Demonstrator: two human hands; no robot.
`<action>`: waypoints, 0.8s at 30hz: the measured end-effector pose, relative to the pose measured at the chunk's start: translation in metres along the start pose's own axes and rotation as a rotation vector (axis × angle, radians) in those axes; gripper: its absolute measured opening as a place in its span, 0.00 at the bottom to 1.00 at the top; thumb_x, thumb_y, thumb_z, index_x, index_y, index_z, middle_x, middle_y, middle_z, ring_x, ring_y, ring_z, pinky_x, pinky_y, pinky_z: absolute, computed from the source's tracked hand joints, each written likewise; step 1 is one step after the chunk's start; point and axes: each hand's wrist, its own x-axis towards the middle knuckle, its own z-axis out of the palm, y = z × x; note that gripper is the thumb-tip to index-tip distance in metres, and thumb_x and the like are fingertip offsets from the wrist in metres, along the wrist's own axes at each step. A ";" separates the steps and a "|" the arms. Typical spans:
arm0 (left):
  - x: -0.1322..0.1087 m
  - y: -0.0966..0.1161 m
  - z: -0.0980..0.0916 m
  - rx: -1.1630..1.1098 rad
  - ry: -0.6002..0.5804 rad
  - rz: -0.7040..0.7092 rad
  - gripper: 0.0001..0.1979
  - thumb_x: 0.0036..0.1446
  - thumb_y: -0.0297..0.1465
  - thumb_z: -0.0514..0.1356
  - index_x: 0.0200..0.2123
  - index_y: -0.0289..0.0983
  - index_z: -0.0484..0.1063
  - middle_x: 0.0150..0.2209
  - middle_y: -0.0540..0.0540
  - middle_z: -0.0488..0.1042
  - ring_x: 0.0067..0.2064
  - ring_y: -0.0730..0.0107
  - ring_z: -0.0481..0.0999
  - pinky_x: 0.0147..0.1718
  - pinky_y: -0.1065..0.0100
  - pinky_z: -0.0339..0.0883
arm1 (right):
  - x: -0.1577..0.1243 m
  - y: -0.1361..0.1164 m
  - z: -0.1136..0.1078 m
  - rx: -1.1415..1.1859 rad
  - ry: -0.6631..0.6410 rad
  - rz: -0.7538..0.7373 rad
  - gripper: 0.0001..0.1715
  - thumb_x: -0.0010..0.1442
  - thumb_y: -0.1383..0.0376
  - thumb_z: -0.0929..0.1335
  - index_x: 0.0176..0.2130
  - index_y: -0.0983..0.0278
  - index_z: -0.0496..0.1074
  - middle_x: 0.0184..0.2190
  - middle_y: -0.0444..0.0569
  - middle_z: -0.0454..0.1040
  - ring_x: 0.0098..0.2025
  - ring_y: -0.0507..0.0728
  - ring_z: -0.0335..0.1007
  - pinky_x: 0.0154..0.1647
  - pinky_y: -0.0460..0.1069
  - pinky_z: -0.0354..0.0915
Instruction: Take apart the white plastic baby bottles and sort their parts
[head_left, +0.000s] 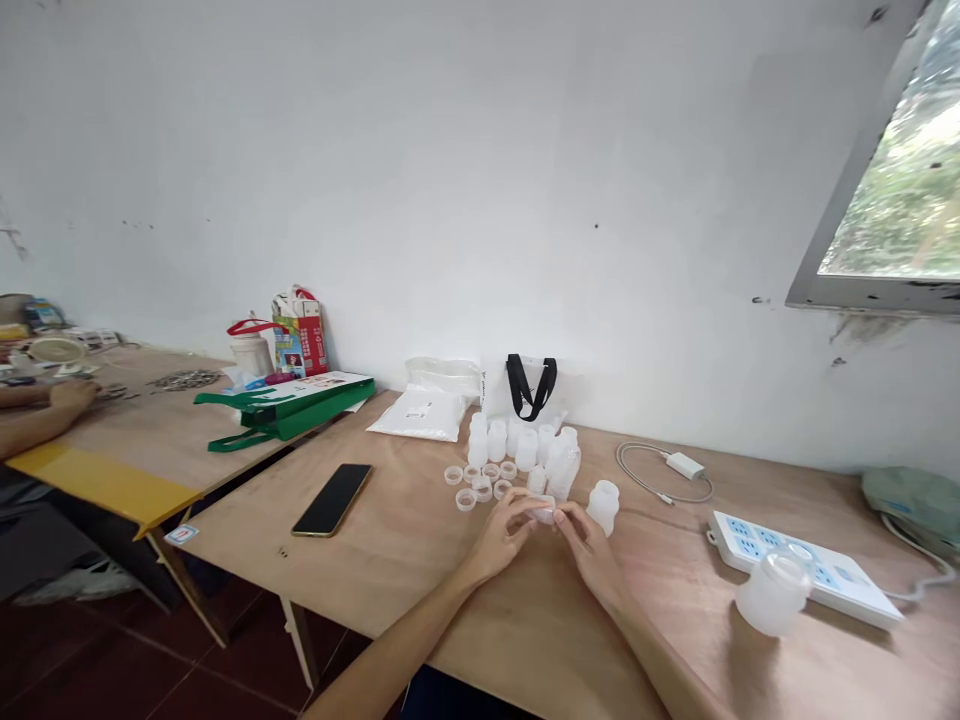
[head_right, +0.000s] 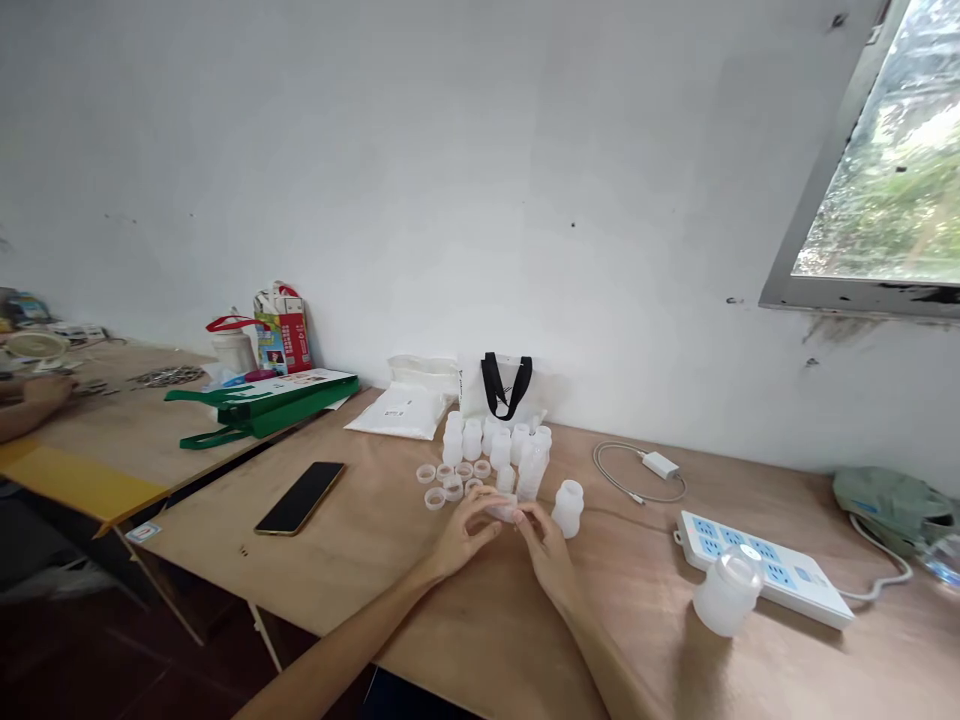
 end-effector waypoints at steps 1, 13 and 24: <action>0.000 -0.001 0.001 -0.012 0.023 -0.018 0.18 0.64 0.42 0.60 0.54 0.45 0.76 0.55 0.41 0.70 0.57 0.56 0.69 0.57 0.56 0.66 | 0.000 0.000 0.001 0.011 -0.001 0.011 0.25 0.65 0.42 0.63 0.37 0.58 0.74 0.33 0.47 0.77 0.39 0.60 0.72 0.43 0.52 0.68; 0.000 -0.012 0.002 -0.031 -0.023 -0.242 0.23 0.64 0.50 0.57 0.50 0.39 0.71 0.36 0.49 0.73 0.20 0.79 0.65 0.22 0.74 0.60 | -0.001 0.002 0.008 0.171 -0.068 0.101 0.22 0.58 0.45 0.71 0.30 0.61 0.73 0.29 0.45 0.75 0.36 0.58 0.70 0.40 0.50 0.65; 0.001 -0.006 0.002 -0.330 -0.084 -0.249 0.25 0.60 0.51 0.62 0.48 0.36 0.70 0.36 0.49 0.67 0.29 0.75 0.71 0.25 0.72 0.71 | -0.005 -0.004 0.001 0.235 -0.084 0.101 0.20 0.56 0.48 0.73 0.30 0.62 0.73 0.30 0.44 0.74 0.36 0.57 0.68 0.41 0.50 0.62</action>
